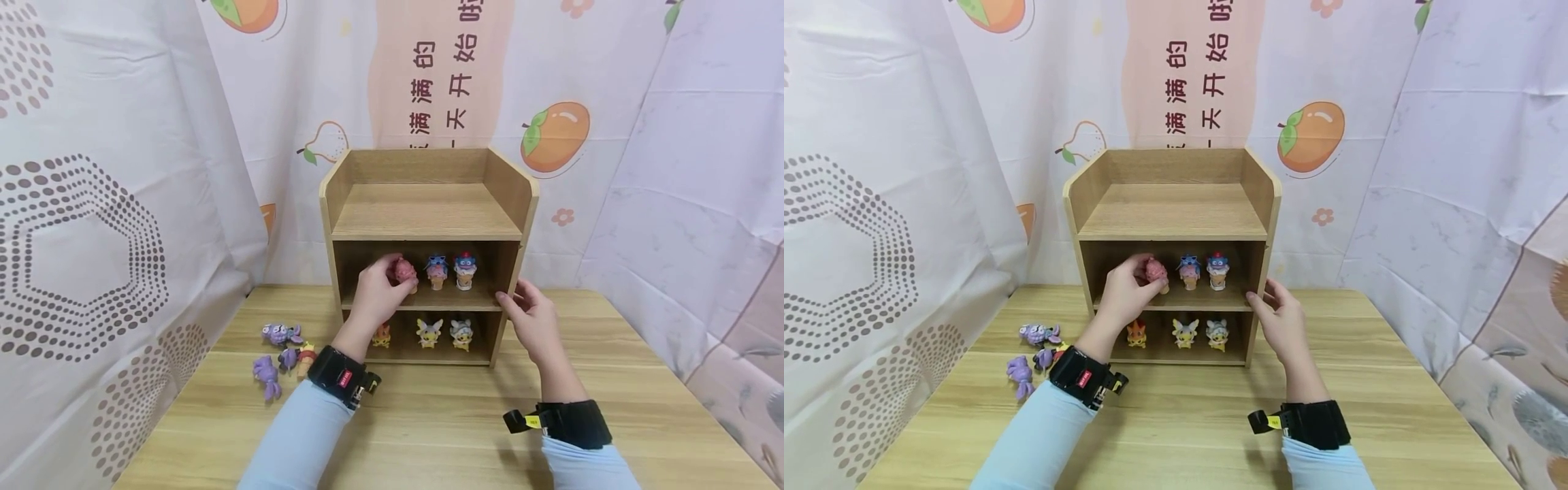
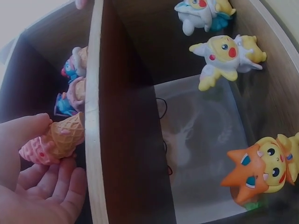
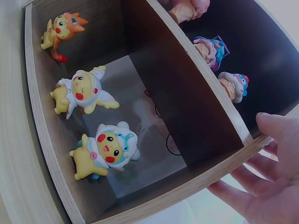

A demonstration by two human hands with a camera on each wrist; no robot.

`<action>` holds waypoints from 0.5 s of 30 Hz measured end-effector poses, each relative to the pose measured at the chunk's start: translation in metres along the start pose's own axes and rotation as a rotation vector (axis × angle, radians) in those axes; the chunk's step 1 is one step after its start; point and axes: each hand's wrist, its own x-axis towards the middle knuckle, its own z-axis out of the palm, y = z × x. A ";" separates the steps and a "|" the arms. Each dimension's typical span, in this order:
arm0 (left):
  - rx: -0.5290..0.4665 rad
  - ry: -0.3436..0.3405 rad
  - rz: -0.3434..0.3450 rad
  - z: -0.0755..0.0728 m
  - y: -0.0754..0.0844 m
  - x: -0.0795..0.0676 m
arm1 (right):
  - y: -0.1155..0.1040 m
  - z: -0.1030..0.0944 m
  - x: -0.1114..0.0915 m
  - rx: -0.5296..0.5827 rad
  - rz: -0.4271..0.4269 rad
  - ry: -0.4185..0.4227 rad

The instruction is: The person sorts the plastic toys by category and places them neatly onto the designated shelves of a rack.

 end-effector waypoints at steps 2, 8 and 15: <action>0.007 -0.011 -0.008 0.001 0.000 0.003 | 0.001 0.000 0.000 0.007 -0.003 0.001; 0.020 -0.037 -0.039 0.003 -0.003 0.007 | 0.003 0.001 0.000 -0.016 -0.013 0.009; 0.028 -0.051 -0.047 0.008 -0.006 0.011 | 0.004 0.001 0.001 -0.016 -0.014 0.012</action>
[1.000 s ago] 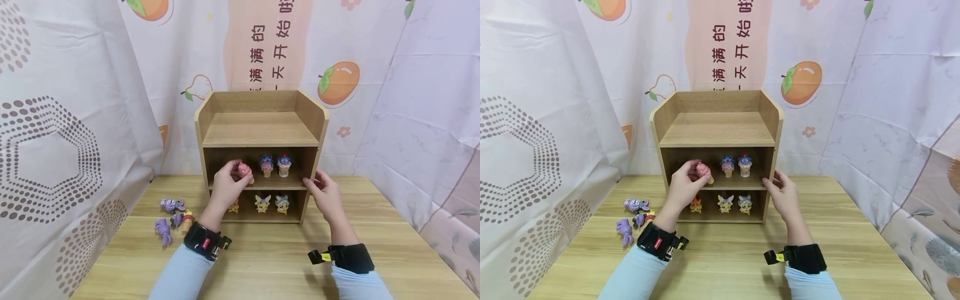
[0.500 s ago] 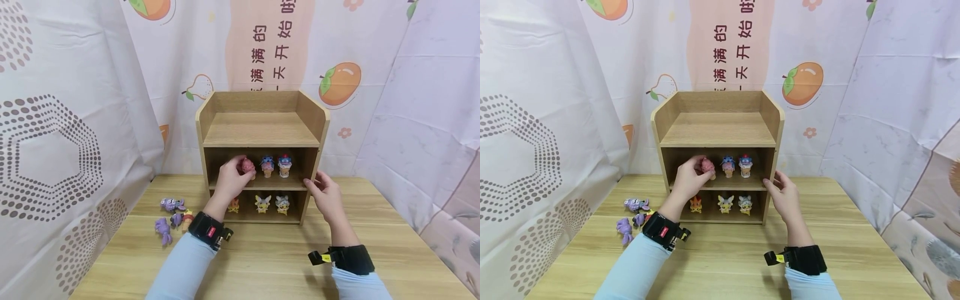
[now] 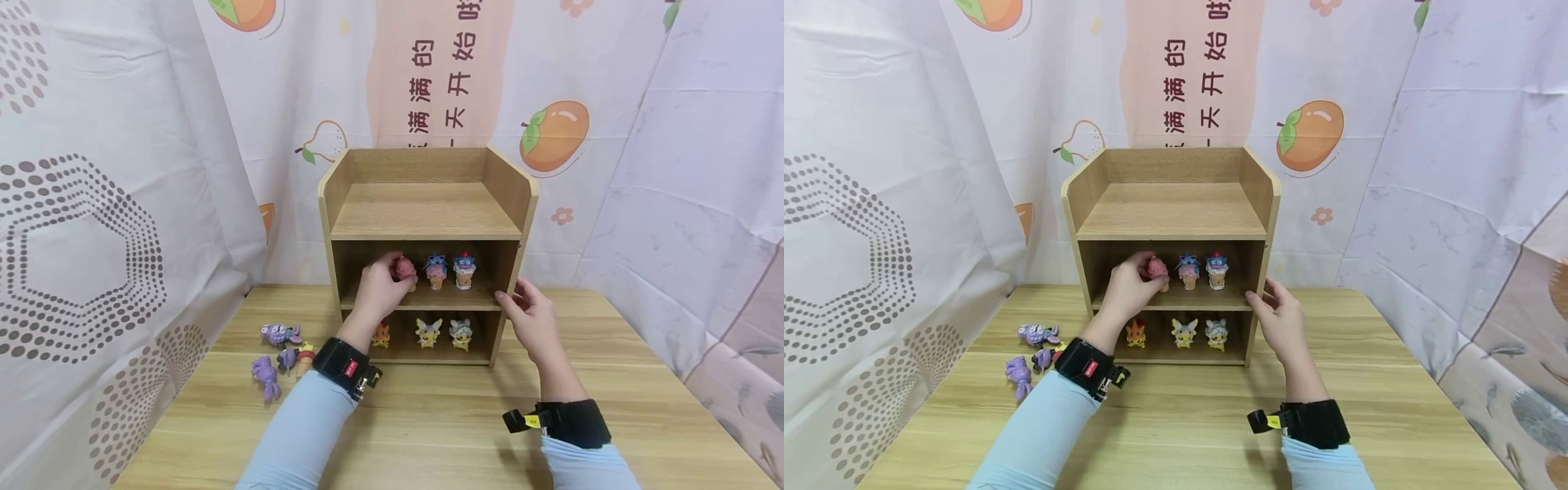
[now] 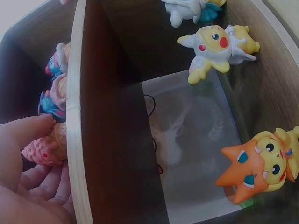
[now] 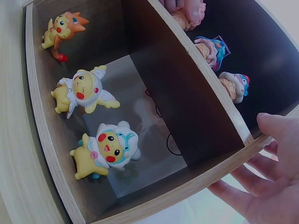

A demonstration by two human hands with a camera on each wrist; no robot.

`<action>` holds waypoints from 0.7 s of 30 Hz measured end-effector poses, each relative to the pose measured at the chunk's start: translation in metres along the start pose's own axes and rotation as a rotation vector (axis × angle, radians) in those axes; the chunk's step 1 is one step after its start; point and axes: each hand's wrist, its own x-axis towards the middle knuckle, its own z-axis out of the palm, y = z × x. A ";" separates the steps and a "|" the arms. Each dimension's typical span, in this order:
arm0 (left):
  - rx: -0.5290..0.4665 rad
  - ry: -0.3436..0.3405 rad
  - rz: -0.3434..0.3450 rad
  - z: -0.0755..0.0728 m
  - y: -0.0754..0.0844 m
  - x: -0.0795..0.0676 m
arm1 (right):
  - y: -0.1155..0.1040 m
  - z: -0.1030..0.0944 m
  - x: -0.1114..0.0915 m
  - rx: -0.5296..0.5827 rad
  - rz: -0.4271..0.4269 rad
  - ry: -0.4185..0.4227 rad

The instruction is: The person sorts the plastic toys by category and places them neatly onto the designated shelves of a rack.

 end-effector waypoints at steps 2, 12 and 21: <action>0.012 -0.005 -0.004 0.002 0.000 0.001 | 0.000 0.000 0.000 0.004 0.000 0.000; 0.045 -0.019 -0.033 0.006 0.000 0.003 | 0.002 0.000 0.001 0.012 0.001 0.004; 0.126 -0.017 -0.017 0.005 -0.001 0.006 | 0.001 0.000 0.001 0.023 0.006 0.005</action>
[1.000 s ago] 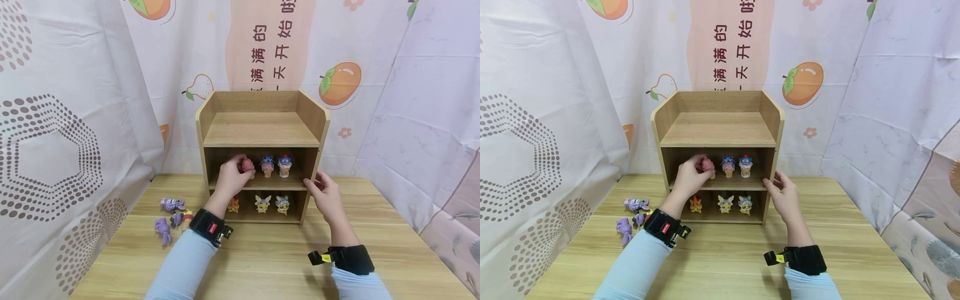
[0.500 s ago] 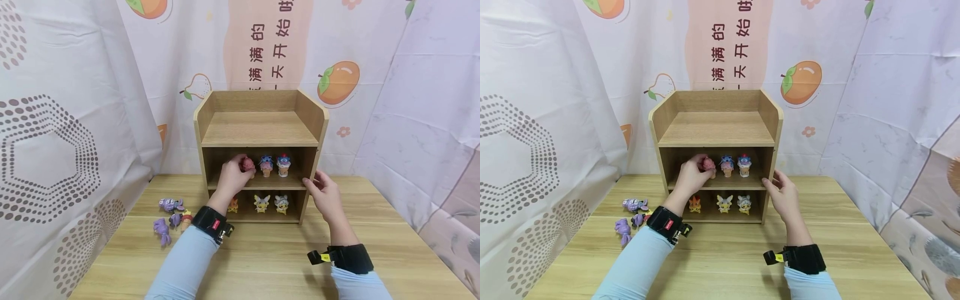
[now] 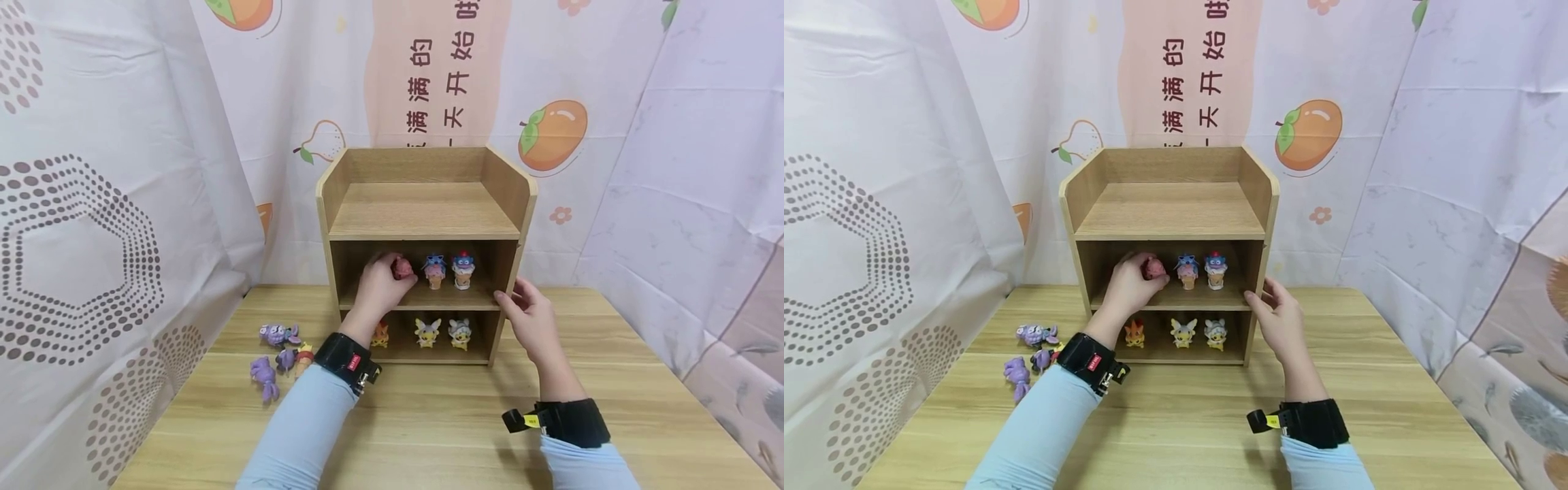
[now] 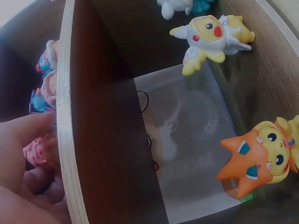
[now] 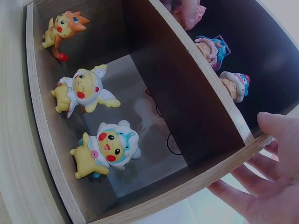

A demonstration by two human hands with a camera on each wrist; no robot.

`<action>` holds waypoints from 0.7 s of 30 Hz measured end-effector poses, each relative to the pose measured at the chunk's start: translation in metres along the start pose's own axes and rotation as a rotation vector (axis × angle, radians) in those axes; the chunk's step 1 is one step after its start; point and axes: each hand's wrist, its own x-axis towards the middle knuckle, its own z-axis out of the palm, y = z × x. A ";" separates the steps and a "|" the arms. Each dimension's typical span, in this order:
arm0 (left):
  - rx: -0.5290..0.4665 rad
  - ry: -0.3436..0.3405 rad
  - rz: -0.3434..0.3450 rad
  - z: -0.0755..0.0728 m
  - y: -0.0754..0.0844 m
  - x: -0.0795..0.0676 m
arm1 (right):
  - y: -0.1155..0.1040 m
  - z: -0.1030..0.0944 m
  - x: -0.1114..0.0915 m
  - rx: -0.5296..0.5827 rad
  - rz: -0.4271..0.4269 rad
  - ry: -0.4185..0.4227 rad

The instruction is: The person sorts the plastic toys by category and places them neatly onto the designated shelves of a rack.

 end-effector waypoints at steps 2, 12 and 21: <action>0.001 -0.009 0.001 0.000 -0.001 0.001 | 0.000 0.000 0.000 0.001 0.000 0.000; -0.035 -0.064 -0.038 -0.001 -0.003 -0.001 | 0.000 0.000 -0.002 0.006 0.003 -0.015; -0.128 -0.106 -0.053 -0.008 -0.006 -0.002 | -0.001 -0.001 -0.001 0.008 0.000 -0.017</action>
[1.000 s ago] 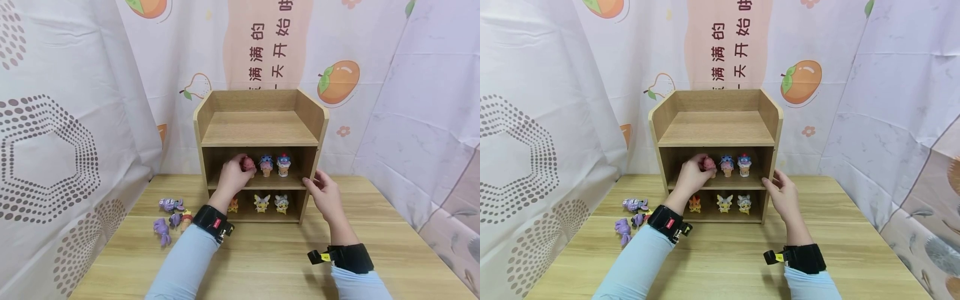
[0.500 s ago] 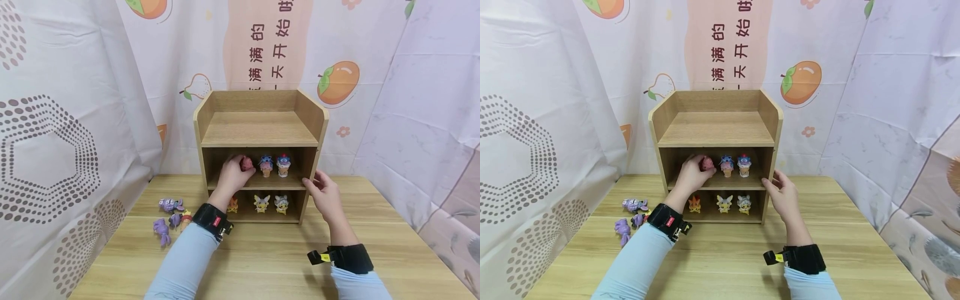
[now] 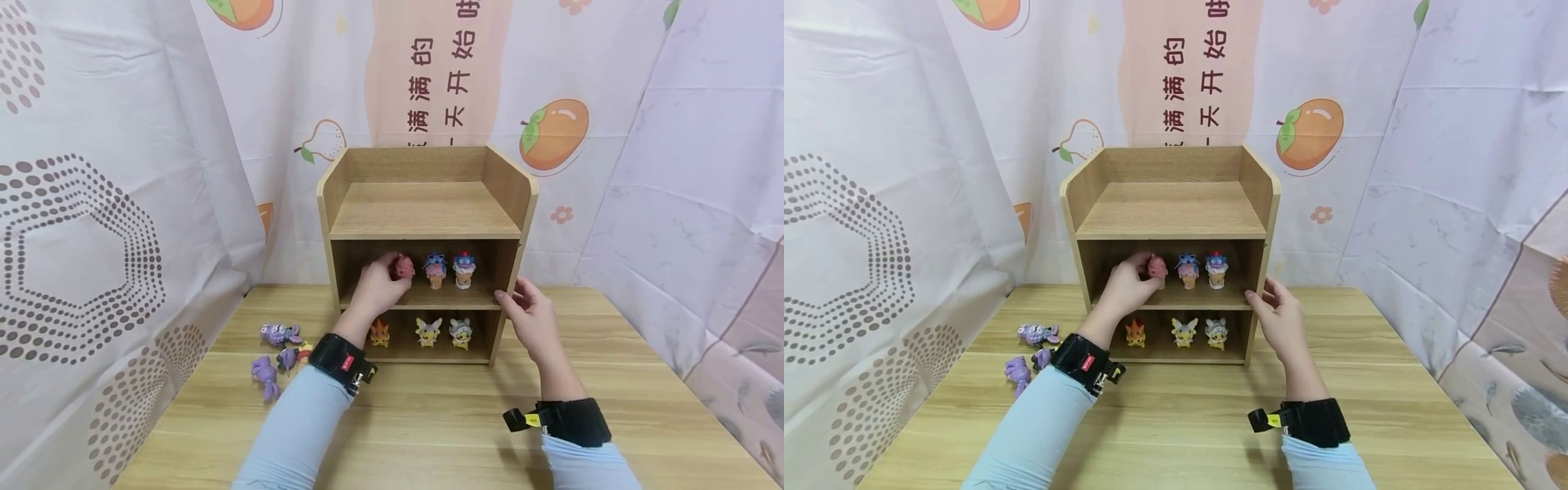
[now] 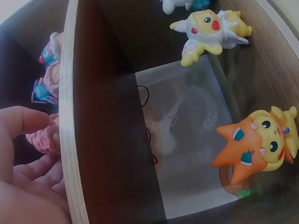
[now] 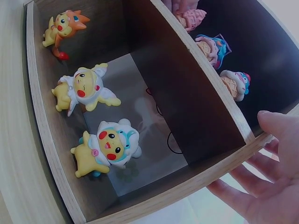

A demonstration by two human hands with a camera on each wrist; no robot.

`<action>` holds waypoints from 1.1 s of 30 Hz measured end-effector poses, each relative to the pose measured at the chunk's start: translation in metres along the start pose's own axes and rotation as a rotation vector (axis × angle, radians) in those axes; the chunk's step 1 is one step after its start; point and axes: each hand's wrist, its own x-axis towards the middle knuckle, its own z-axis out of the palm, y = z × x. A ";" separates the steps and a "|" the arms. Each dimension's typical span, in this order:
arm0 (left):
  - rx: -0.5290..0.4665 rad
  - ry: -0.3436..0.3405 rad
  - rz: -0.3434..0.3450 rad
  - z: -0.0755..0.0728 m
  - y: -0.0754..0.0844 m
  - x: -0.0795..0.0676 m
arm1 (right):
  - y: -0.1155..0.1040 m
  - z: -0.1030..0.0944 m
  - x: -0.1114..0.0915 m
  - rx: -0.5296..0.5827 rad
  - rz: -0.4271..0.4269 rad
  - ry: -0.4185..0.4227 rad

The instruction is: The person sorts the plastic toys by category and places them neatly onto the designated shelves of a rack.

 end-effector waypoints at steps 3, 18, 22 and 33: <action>-0.006 -0.001 0.015 0.000 -0.001 0.000 | -0.001 0.000 -0.001 0.000 -0.002 -0.003; 0.020 0.032 0.017 0.003 0.000 -0.001 | -0.001 0.000 0.001 0.010 0.011 -0.009; 0.024 0.044 0.021 0.006 0.000 0.000 | 0.001 0.000 0.001 0.005 0.014 -0.001; 0.042 0.044 0.016 0.011 -0.002 0.002 | 0.001 0.000 0.001 -0.003 0.024 0.001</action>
